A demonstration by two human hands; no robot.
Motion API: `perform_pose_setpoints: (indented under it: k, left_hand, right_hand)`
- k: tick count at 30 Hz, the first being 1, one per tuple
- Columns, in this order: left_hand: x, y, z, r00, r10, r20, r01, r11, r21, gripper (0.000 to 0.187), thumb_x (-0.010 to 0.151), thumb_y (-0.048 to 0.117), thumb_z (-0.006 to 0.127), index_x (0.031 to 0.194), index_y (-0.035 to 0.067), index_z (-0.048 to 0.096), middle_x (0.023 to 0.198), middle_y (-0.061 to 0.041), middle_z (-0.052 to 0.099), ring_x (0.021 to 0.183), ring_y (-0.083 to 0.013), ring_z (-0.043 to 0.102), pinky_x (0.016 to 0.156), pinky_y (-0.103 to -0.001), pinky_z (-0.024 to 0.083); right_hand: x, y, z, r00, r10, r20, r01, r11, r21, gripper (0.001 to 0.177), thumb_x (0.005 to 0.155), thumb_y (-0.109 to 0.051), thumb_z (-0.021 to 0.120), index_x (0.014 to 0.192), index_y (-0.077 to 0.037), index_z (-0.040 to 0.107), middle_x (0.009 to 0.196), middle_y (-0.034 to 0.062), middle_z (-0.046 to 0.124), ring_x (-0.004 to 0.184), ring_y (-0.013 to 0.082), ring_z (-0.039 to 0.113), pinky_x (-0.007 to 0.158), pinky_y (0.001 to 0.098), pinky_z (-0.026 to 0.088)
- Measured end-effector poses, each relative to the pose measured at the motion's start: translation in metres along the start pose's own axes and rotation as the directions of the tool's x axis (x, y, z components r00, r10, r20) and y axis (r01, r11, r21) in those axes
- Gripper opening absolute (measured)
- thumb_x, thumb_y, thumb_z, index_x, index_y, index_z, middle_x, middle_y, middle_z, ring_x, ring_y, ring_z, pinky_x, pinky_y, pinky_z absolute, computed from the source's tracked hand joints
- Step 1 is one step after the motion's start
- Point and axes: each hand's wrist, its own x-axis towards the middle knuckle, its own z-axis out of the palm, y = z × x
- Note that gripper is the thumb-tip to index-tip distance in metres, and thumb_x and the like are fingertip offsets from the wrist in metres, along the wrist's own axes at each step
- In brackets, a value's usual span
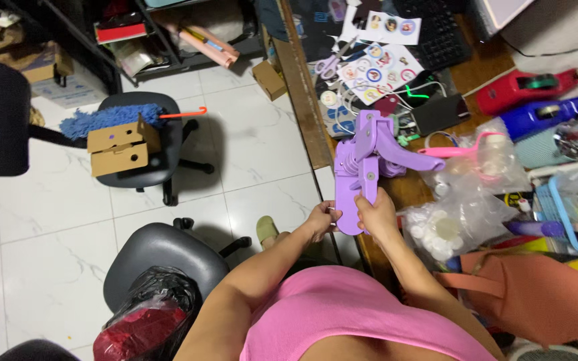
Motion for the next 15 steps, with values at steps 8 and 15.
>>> perform_pose_setpoints:
  k: [8, 15]
  left_hand:
    - [-0.052, 0.034, -0.035, 0.997, 0.072, -0.018, -0.074, 0.994, -0.086, 0.030, 0.101, 0.016, 0.059, 0.130, 0.017, 0.054, 0.109, 0.004, 0.067, 0.097, -0.0096, 0.063, 0.079, -0.034, 0.058]
    - [-0.084, 0.082, -0.094, 0.975, 0.195, -0.104, -0.209, 0.967, -0.146, 0.029, 0.103, 0.015, 0.058, 0.131, 0.014, 0.053, 0.108, 0.002, 0.066, 0.097, -0.0113, 0.062, 0.079, -0.035, 0.056]
  right_hand:
    - [-0.009, -0.025, 0.053, 0.996, -0.038, 0.086, 0.048, 0.992, -0.114, 0.016, 0.091, -0.009, 0.064, 0.098, -0.001, 0.053, 0.061, 0.0053, 0.052, 0.042, 0.0128, 0.046, 0.035, 0.0312, 0.038]
    - [-0.006, -0.068, 0.132, 0.975, -0.071, 0.210, 0.116, 0.972, -0.207, 0.017, 0.090, -0.010, 0.065, 0.098, 0.000, 0.054, 0.060, 0.0054, 0.053, 0.042, 0.0128, 0.048, 0.035, 0.0316, 0.040]
